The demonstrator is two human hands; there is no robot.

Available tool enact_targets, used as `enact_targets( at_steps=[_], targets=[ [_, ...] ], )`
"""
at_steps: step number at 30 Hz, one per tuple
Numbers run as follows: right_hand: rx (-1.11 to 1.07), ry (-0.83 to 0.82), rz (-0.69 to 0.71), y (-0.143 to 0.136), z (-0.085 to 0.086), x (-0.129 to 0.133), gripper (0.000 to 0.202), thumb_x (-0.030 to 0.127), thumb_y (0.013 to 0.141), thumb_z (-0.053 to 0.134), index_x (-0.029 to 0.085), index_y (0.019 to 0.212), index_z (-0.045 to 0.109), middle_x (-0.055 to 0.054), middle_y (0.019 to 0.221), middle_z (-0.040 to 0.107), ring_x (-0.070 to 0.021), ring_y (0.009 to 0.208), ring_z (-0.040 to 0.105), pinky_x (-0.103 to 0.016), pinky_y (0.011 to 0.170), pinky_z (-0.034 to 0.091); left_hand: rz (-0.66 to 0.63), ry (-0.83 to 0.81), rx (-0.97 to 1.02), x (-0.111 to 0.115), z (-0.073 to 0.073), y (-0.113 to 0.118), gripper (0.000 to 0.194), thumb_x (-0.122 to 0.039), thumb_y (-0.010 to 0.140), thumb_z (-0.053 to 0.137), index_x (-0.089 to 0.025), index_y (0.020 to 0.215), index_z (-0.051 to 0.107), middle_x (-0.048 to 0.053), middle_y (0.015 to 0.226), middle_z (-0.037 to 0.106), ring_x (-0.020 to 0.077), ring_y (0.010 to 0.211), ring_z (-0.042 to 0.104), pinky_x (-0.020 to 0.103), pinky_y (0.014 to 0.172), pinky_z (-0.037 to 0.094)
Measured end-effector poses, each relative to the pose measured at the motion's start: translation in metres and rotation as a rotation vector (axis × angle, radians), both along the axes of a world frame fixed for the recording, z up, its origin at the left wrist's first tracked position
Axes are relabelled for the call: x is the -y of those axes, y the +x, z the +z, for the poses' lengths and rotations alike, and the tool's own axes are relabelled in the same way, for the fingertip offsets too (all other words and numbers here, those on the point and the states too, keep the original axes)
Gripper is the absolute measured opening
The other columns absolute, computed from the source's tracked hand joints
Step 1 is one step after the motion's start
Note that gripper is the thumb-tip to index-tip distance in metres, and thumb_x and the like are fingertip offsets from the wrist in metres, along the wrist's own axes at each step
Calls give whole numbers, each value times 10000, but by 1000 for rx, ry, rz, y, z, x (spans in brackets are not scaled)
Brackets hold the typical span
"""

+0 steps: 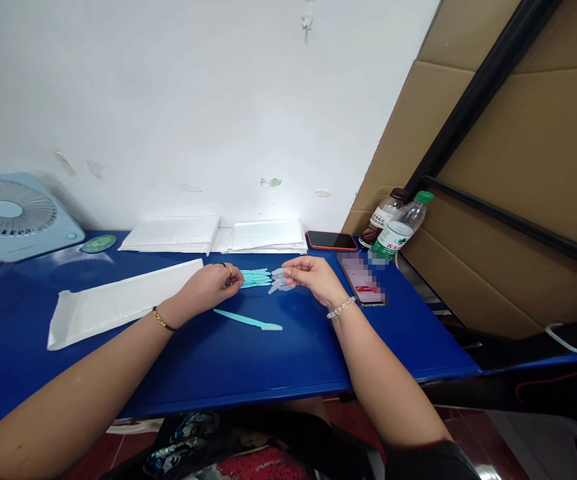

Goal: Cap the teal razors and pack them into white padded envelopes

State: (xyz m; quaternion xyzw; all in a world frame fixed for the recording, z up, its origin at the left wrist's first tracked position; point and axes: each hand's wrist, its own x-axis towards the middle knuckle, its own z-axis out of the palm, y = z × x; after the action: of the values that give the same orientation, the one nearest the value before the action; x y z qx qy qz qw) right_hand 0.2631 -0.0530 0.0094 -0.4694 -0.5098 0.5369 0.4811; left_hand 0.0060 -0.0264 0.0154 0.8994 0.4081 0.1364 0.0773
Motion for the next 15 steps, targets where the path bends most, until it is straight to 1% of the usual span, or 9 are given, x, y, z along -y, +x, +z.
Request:
enact_targets(
  at_steps=[2,5,7,11,15],
  targets=[
    [12,8,-2,-2,-2,-1,320,356,621,802,124,817,703,-33,649,664,-110,538,604,-239,525,509,-2,-3,19,-1,-1,-1,193,-241,818,449,-184,753,621,35,763,641,146,611,543,260,573,346],
    [29,43,-46,-6,-6,-2,305,398,651,774,120,738,684,-18,607,638,-94,491,578,-217,472,479,-7,-9,43,-2,-2,-1,195,-248,821,456,-184,762,631,32,758,643,146,618,545,259,572,353],
    [40,47,-60,-9,-6,-1,310,405,646,774,120,724,677,-15,599,634,-89,477,567,-211,459,467,-11,-17,55,-2,-2,-1,206,-258,827,454,-181,767,637,32,756,645,143,617,546,257,569,355],
    [62,36,-37,-14,-3,1,328,417,636,776,115,706,666,-13,575,625,-90,470,563,-213,463,467,-4,-35,83,-1,-2,0,236,-285,840,440,-177,779,642,33,761,652,138,614,548,250,559,361],
    [86,36,4,-19,-3,3,342,426,653,762,110,743,668,-19,597,637,-92,486,573,-219,484,478,-1,-75,114,1,-1,1,238,-303,843,446,-180,777,638,29,775,661,139,623,554,249,560,373]
  ],
)
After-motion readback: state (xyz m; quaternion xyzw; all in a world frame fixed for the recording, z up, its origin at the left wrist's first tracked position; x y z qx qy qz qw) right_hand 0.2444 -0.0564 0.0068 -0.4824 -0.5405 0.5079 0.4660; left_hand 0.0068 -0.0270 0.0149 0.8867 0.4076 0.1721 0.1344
